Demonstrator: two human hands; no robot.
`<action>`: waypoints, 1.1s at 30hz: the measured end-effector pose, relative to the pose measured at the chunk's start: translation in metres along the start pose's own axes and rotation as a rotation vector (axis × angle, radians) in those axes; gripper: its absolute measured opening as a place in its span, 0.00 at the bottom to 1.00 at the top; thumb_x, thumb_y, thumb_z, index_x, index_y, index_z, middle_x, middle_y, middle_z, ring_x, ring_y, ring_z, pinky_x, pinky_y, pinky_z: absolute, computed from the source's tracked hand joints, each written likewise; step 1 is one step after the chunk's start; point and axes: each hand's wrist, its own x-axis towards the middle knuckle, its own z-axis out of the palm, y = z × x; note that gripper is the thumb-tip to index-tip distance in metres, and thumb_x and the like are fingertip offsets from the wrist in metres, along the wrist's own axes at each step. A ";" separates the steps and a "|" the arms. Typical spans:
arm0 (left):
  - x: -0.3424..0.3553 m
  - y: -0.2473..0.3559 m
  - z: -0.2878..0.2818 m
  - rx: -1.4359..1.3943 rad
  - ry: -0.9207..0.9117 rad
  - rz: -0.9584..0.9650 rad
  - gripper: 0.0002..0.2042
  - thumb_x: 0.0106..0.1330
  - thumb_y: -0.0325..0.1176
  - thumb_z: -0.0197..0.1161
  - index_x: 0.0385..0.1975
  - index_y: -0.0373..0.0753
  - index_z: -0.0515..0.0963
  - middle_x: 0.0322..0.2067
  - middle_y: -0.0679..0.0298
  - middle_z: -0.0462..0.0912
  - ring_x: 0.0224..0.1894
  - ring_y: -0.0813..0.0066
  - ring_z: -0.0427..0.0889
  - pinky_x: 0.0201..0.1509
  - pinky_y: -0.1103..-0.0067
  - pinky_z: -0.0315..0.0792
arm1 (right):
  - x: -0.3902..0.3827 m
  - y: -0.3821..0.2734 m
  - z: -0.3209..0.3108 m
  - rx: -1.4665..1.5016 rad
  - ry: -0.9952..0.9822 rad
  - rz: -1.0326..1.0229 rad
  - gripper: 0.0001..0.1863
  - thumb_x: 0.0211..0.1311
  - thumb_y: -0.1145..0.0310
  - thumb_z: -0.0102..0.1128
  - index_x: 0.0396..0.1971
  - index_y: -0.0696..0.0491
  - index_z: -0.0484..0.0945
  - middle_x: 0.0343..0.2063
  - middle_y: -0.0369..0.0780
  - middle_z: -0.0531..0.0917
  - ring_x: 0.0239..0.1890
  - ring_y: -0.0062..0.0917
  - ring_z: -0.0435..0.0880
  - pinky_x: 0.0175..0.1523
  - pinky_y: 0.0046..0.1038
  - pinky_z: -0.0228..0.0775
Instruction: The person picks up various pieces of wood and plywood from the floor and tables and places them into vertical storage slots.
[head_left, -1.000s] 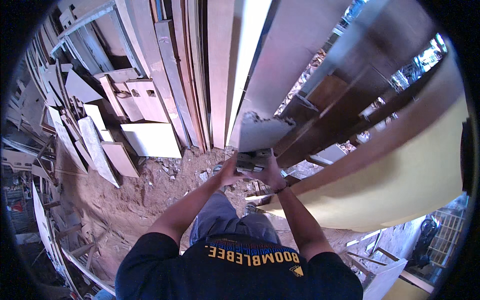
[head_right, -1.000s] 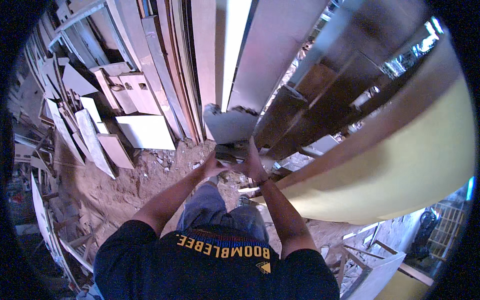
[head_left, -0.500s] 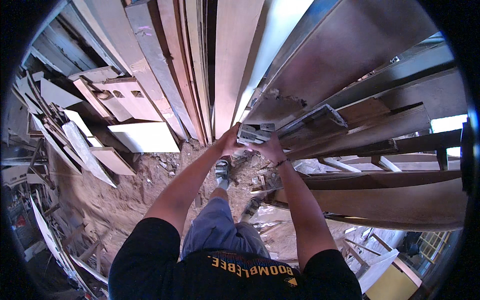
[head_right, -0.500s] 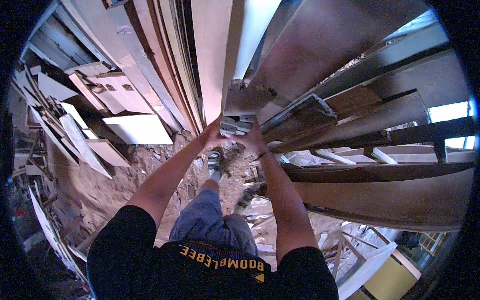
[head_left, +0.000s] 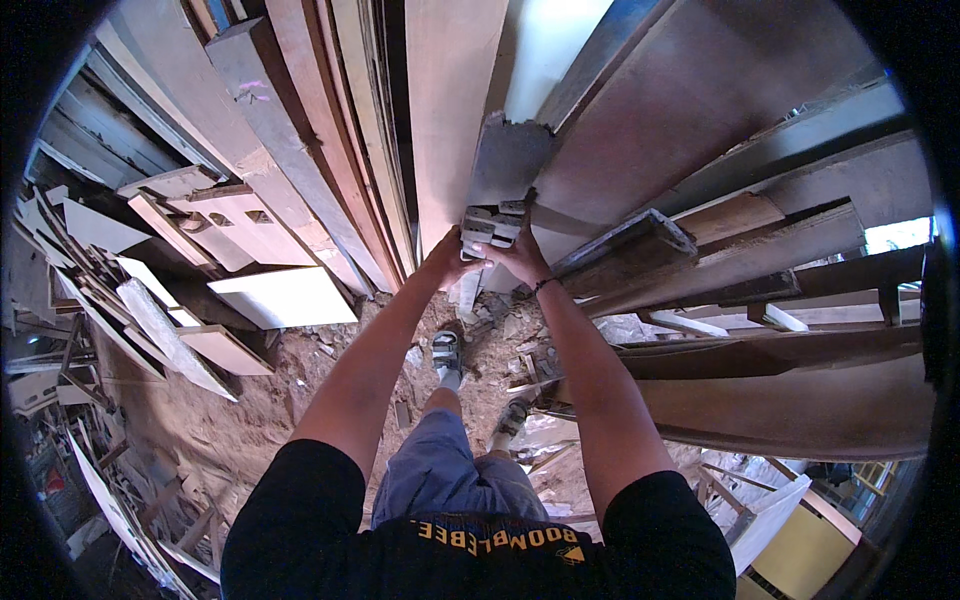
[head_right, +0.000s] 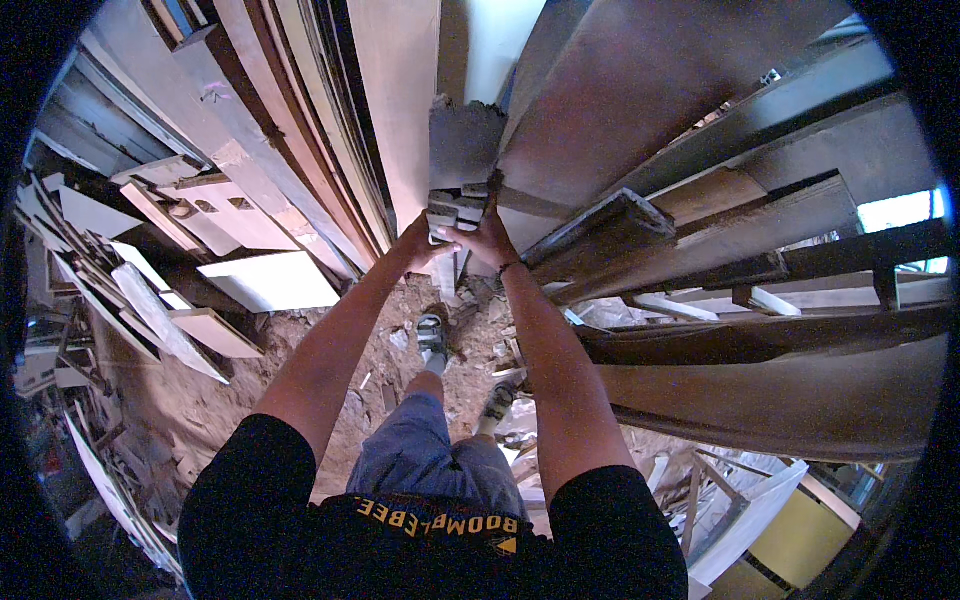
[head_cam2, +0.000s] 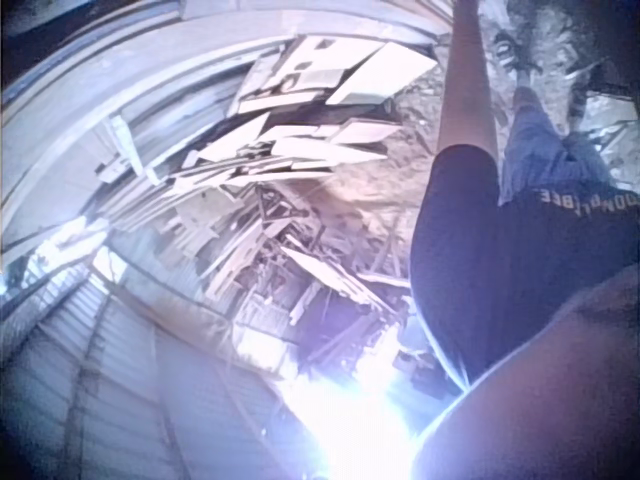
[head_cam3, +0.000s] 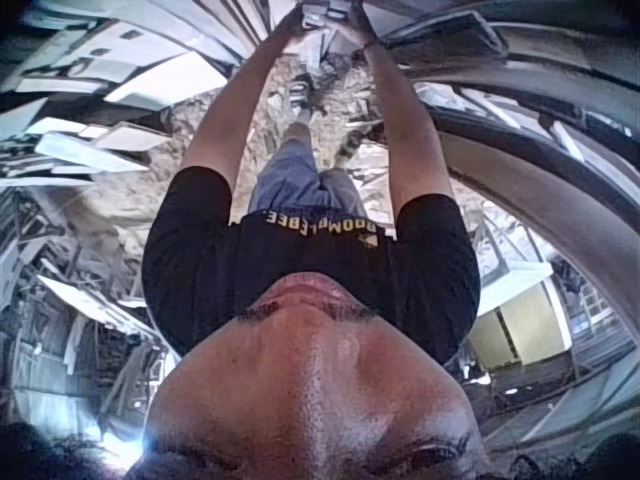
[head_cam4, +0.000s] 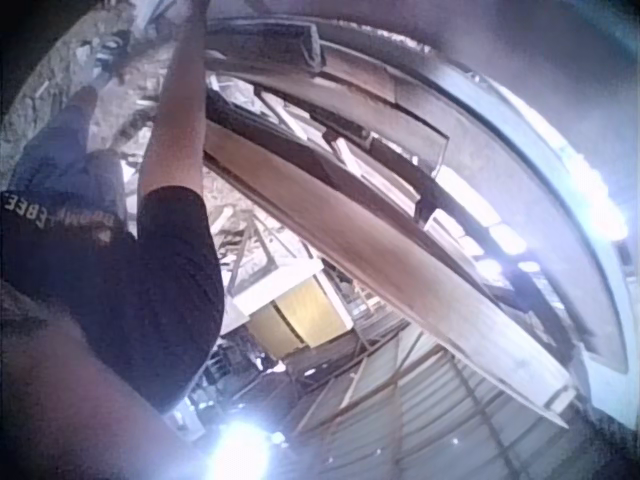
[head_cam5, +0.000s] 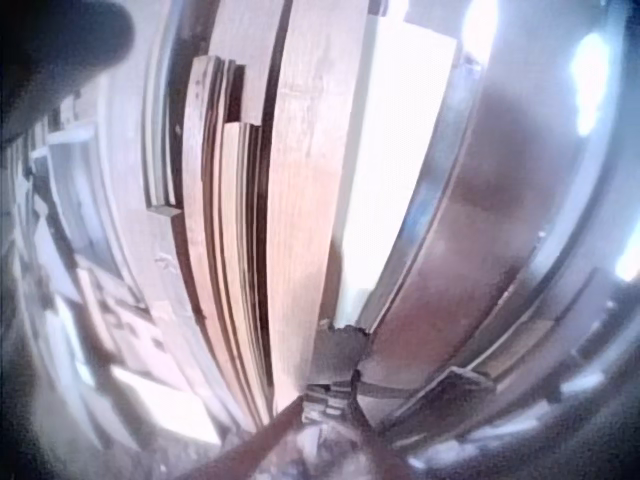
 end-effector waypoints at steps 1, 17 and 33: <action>0.002 -0.003 -0.002 0.032 0.012 -0.058 0.47 0.49 0.49 0.77 0.62 0.29 0.57 0.55 0.45 0.74 0.60 0.54 0.74 0.63 0.68 0.69 | 0.005 -0.006 0.003 -0.025 0.025 0.002 0.46 0.52 0.65 0.74 0.63 0.56 0.51 0.52 0.43 0.77 0.54 0.29 0.77 0.59 0.32 0.70; 0.016 0.020 -0.020 0.440 -0.255 -0.328 0.47 0.52 0.67 0.64 0.57 0.27 0.65 0.40 0.43 0.83 0.44 0.48 0.83 0.49 0.63 0.78 | -0.008 -0.024 0.013 -0.280 0.295 0.036 0.37 0.53 0.57 0.73 0.54 0.59 0.61 0.43 0.48 0.82 0.47 0.37 0.83 0.52 0.36 0.74; 0.007 0.034 -0.005 0.555 -0.144 -0.309 0.43 0.59 0.68 0.57 0.54 0.27 0.63 0.39 0.41 0.82 0.44 0.47 0.83 0.46 0.60 0.78 | -0.041 -0.017 -0.002 -0.630 0.252 0.200 0.46 0.56 0.42 0.65 0.59 0.67 0.60 0.54 0.60 0.73 0.56 0.51 0.74 0.59 0.42 0.69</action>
